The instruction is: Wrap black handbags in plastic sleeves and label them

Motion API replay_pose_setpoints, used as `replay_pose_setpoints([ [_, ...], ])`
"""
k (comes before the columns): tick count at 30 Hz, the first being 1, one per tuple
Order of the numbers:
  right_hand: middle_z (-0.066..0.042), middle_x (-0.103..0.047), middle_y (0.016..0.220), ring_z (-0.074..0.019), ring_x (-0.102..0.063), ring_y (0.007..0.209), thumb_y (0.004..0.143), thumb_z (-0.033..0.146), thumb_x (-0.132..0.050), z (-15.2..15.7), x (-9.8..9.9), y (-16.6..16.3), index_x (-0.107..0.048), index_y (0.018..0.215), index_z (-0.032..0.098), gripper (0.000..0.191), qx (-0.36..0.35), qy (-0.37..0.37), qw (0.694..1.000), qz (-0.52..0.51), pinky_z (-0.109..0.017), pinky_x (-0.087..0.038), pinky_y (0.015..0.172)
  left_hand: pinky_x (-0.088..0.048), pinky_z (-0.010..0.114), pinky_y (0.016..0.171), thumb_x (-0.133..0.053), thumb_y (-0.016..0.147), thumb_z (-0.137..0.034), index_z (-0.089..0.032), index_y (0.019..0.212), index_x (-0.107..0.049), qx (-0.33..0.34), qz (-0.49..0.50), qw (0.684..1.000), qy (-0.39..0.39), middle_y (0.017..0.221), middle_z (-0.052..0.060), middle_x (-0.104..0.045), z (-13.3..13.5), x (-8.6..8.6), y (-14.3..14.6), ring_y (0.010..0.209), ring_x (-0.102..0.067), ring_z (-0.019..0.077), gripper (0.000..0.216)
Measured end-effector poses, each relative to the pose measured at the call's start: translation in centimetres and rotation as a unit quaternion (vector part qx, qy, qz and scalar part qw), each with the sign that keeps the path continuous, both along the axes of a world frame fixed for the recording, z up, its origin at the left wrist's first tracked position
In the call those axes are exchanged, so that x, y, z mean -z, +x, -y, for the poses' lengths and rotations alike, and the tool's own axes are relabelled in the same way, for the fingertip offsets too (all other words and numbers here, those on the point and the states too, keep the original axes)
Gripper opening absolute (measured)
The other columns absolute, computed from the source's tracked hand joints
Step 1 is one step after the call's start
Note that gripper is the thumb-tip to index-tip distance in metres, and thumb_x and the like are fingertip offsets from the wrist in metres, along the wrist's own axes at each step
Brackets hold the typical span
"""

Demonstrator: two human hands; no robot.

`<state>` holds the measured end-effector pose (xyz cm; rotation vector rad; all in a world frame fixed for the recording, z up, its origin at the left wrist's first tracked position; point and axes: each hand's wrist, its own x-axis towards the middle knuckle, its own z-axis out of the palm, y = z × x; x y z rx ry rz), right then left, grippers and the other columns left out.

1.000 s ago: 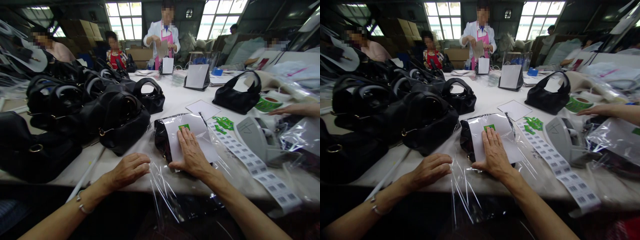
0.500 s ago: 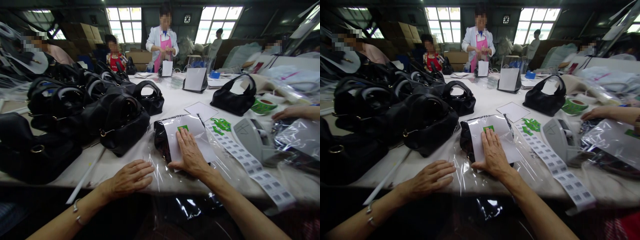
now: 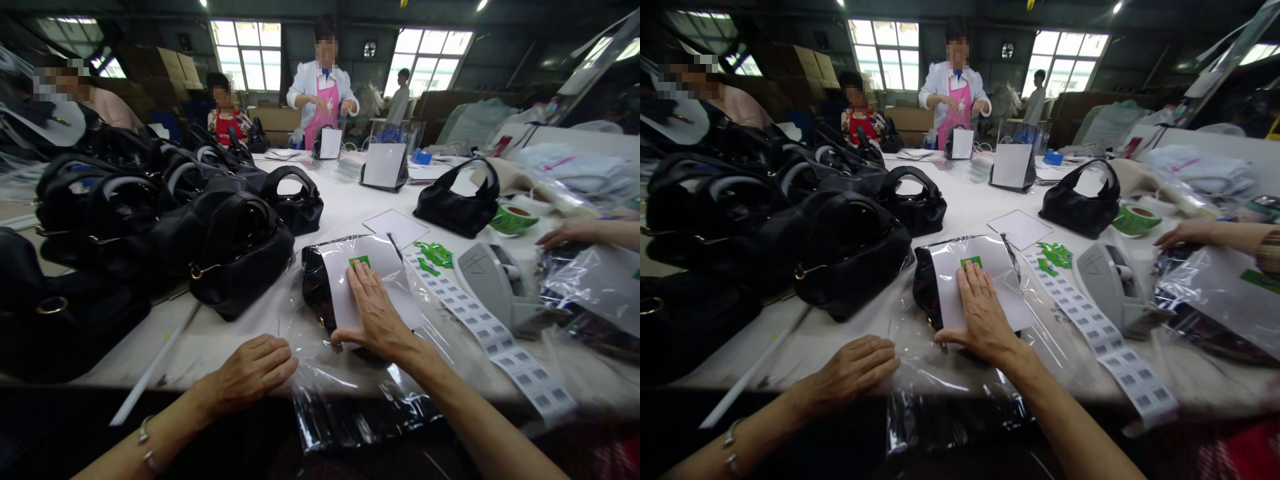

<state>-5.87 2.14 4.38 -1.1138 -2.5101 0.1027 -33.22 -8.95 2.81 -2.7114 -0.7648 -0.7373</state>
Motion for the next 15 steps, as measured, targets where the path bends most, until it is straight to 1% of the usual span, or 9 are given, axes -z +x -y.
replay_pose_setpoints([
  [2,-0.023,-0.016,0.164,-0.0322,-0.004,0.153,0.076,0.064,-0.071,0.0,-0.2,0.2,-0.013,0.157,0.009,0.113,-0.003,-0.006,1.0,-0.002,-0.055,-0.016,0.123,-0.053,0.034,0.087,-0.037,0.102,-0.014,-0.013,0.113,-0.063,-0.006,-0.015,1.0,0.025,0.097,0.009,-0.074,0.1,0.0,0.2,0.096,-0.068,0.0201,0.028],
  [3,-0.022,-0.016,0.164,-0.0313,-0.005,0.153,0.079,0.062,-0.068,0.0,-0.3,0.3,-0.014,0.157,0.01,0.109,-0.002,-0.006,1.0,-0.002,-0.055,-0.016,0.123,-0.052,0.034,0.09,-0.04,0.102,-0.015,-0.015,0.111,-0.064,-0.007,-0.017,0.999,0.036,0.099,0.008,-0.074,0.2,0.0,0.2,0.1,-0.067,0.0203,0.026],
  [4,-0.022,-0.016,0.164,-0.031,-0.005,0.153,0.08,0.06,-0.068,0.0,-0.3,0.3,-0.014,0.157,0.01,0.106,-0.001,-0.005,1.0,-0.001,-0.055,-0.016,0.123,-0.051,0.035,0.093,-0.042,0.102,-0.015,-0.016,0.107,-0.065,-0.005,-0.015,0.999,0.043,0.1,0.008,-0.074,0.2,0.1,0.3,0.104,-0.067,0.0205,0.024],
  [6,-0.022,-0.016,0.164,-0.0319,-0.005,0.153,0.076,0.058,-0.073,0.0,-0.3,0.2,-0.015,0.157,0.009,0.11,0.002,-0.002,1.0,0.001,-0.054,-0.016,0.123,-0.051,0.036,0.095,-0.043,0.102,-0.018,-0.016,0.1,-0.065,0.009,-0.001,0.999,0.034,0.098,0.007,-0.074,0.1,0.2,0.5,0.106,-0.066,0.021,0.023],
  [9,-0.023,-0.016,0.164,-0.0334,-0.005,0.153,0.068,0.055,-0.08,0.1,-0.2,0.0,-0.016,0.157,0.009,0.119,0.005,0.006,1.0,-0.004,-0.054,-0.016,0.123,-0.053,0.036,0.086,-0.04,0.101,-0.015,-0.014,0.098,-0.063,0.025,0.015,0.999,-0.013,0.09,0.008,-0.073,-0.5,0.0,0.8,0.092,-0.067,0.0199,0.023],
  [12,-0.023,-0.016,0.164,-0.0338,-0.005,0.153,0.066,0.053,-0.082,0.2,0.2,-0.1,-0.012,0.157,0.01,0.122,0.006,0.02,1.0,-0.02,-0.056,-0.016,0.123,-0.053,0.033,0.075,-0.041,0.097,-0.008,-0.014,0.097,-0.061,0.013,0.05,0.998,-0.028,0.081,0.006,-0.068,-1.7,-1.0,1.8,0.074,-0.062,0.0162,0.021],
  [14,-0.023,-0.016,0.163,-0.0343,-0.005,0.153,0.066,0.052,-0.082,0.2,0.4,-0.1,-0.009,0.157,0.01,0.124,0.004,0.03,0.999,-0.028,-0.057,-0.017,0.122,-0.052,0.032,0.074,-0.046,0.095,-0.008,-0.016,0.094,-0.061,-0.019,0.092,0.996,-0.01,0.076,0.003,-0.066,-2.8,-2.0,3.0,0.072,-0.061,0.0152,0.017],
  [15,-0.024,-0.016,0.163,-0.0345,-0.005,0.153,0.067,0.051,-0.082,0.2,0.5,-0.1,-0.008,0.157,0.01,0.124,0.003,0.035,0.999,-0.03,-0.058,-0.017,0.122,-0.052,0.033,0.079,-0.049,0.095,-0.009,-0.018,0.092,-0.061,-0.04,0.113,0.993,0.007,0.077,0.002,-0.066,-3.5,-2.5,3.8,0.076,-0.063,0.0157,0.015],
])
